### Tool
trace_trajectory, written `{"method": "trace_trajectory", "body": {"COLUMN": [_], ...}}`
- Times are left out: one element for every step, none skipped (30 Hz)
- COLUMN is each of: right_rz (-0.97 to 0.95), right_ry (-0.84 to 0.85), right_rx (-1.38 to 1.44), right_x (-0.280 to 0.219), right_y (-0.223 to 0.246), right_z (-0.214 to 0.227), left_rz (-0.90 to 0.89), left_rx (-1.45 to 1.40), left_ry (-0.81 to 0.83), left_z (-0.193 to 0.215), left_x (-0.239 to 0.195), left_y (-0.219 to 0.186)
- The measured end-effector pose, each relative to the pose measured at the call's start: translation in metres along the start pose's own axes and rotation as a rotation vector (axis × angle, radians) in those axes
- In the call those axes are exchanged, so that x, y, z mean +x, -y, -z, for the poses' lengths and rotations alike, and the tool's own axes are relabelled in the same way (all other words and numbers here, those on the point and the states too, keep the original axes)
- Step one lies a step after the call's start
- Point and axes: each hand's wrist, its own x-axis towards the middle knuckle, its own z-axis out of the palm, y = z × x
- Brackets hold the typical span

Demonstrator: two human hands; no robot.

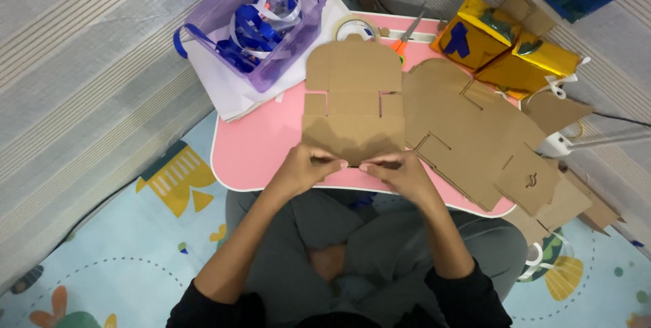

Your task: Assembling cardboard gift boxes, tying ribbons on small boxes, and placing gift items inside.

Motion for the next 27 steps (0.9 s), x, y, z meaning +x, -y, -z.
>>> {"method": "trace_trajectory", "body": {"right_rz": [0.003,0.013,0.025,0.029,0.012,-0.005,-0.009,-0.012,-0.009,-0.008,-0.012,-0.015,-0.017,-0.008,0.004,0.005,0.244,0.482,0.487,0.612,0.730,0.729,0.735,0.740,0.743,0.776,0.811], "right_ry": [0.002,0.010,0.016,0.017,0.012,0.008,0.004,0.006,0.009,0.008,0.008,0.008,0.007,-0.004,-0.019,-0.025,-0.010,0.004,-0.003,-0.099,-0.194,-0.200,-0.243,-0.286,-0.290,-0.325,-0.357], "right_rx": [0.000,0.023,0.048,0.051,0.045,0.038,0.040,0.044,0.048,0.050,0.047,0.045,0.046,0.064,0.084,0.087,0.018,-0.053,-0.057,-0.127,-0.197,-0.200,-0.262,-0.324,-0.325,-0.399,-0.471], "right_x": [0.002,0.004,0.006,0.008,0.005,0.003,0.005,0.007,0.011,0.011,0.011,0.010,0.010,0.009,0.008,0.001,-0.006,-0.013,-0.014,-0.015,-0.017,-0.016,-0.015,-0.014,-0.017,-0.020,-0.022], "right_y": [-0.003,-0.006,-0.009,-0.005,-0.003,-0.002,-0.006,-0.009,-0.012,-0.011,-0.010,-0.009,-0.009,-0.010,-0.009,-0.007,-0.003,0.000,-0.003,-0.006,-0.010,-0.013,-0.017,-0.021,-0.017,-0.013,-0.009], "right_z": [0.001,0.001,0.001,0.001,0.001,0.000,0.001,0.001,0.000,0.001,0.002,0.002,0.001,0.000,-0.001,-0.003,-0.005,-0.006,-0.007,-0.009,-0.011,-0.010,-0.010,-0.009,-0.010,-0.010,-0.012], "left_rz": [-0.001,-0.007,-0.015,-0.017,0.008,0.033,0.034,0.040,0.043,0.042,0.042,0.041,0.041,0.058,0.069,0.065,0.004,-0.057,-0.066,-0.109,-0.147,-0.151,-0.301,-0.452,-0.457,-0.582,-0.705], "left_rx": [0.001,-0.005,-0.007,-0.003,0.019,0.041,0.040,0.036,0.033,0.035,0.051,0.068,0.069,0.080,0.093,0.097,0.086,0.073,0.073,0.038,0.001,-0.001,0.047,0.095,0.095,0.247,0.400], "left_ry": [-0.004,0.010,0.026,0.023,0.033,0.042,0.048,0.054,0.055,0.056,0.055,0.054,0.056,0.051,0.048,0.052,-0.005,-0.061,-0.059,-0.121,-0.181,-0.176,-0.192,-0.207,-0.207,-0.269,-0.334], "left_z": [-0.002,-0.005,-0.006,-0.003,-0.002,-0.002,-0.002,-0.002,0.000,-0.001,-0.002,-0.003,-0.003,-0.003,-0.003,-0.005,-0.007,-0.009,-0.014,-0.019,-0.024,-0.024,-0.023,-0.022,-0.025,-0.028,-0.030], "left_x": [0.002,0.003,0.006,0.008,0.008,0.009,0.011,0.012,0.014,0.016,0.017,0.018,0.018,0.018,0.018,0.016,0.014,0.013,0.013,0.014,0.013,0.006,-0.001,-0.009,-0.005,-0.001,0.002], "left_y": [0.004,0.009,0.013,0.010,0.009,0.009,0.010,0.012,0.013,0.013,0.012,0.012,0.011,0.011,0.009,0.009,0.008,0.007,0.016,0.026,0.037,0.028,0.019,0.010,0.024,0.038,0.052]}}
